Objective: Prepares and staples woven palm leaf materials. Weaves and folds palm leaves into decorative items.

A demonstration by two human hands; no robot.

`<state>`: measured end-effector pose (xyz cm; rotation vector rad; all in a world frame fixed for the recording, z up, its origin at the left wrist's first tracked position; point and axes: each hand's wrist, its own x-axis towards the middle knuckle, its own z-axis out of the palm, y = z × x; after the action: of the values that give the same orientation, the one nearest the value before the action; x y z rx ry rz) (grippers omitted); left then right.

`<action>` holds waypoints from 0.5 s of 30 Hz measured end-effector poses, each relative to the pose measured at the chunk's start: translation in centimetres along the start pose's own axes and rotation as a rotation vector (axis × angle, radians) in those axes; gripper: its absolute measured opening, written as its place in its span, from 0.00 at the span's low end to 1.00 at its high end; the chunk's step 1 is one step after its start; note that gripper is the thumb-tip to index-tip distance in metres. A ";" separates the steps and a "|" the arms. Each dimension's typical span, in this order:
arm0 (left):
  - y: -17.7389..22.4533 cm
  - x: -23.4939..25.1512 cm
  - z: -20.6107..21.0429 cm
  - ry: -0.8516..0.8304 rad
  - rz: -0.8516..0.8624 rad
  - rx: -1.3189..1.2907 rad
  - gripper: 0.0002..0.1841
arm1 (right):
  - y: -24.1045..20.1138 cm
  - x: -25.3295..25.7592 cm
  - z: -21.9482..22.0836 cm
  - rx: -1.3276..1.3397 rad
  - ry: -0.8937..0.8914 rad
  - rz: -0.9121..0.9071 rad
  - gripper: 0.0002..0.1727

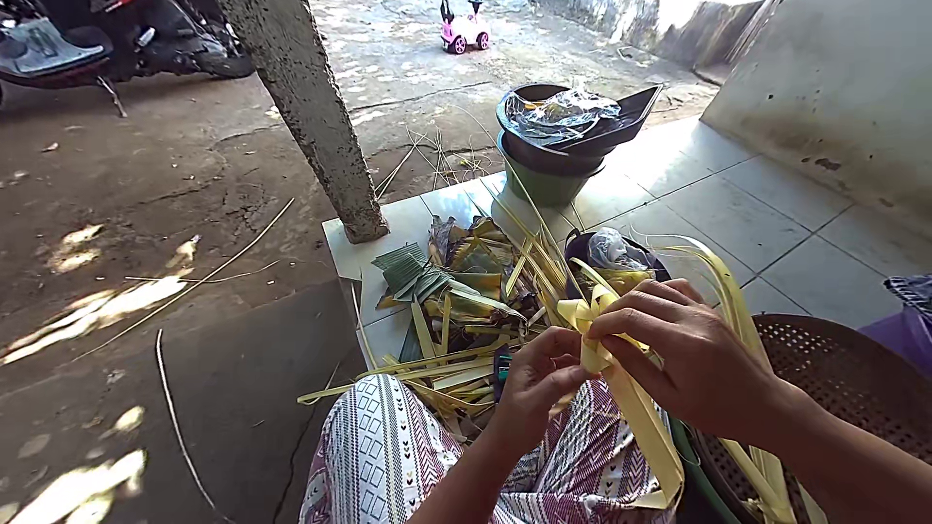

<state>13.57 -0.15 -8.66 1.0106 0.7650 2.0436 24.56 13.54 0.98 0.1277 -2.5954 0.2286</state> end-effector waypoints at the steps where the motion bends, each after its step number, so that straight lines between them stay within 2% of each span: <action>1: 0.0 0.0 0.0 0.006 0.003 -0.010 0.08 | 0.0 -0.1 0.0 0.012 0.002 0.009 0.14; 5: 0.2 -0.1 0.1 0.038 0.003 -0.011 0.09 | -0.2 -0.2 0.1 0.031 -0.009 0.029 0.13; 12: 0.2 0.0 0.4 0.035 0.040 0.011 0.06 | -0.1 -0.1 -0.1 0.070 -0.039 -0.052 0.13; 15: 0.0 0.0 0.5 0.063 0.063 0.030 0.08 | -0.1 0.0 -0.3 0.040 0.009 -0.025 0.12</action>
<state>14.04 -0.05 -8.42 1.0028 0.8077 2.1320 24.68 13.47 1.23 0.1724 -2.5792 0.2722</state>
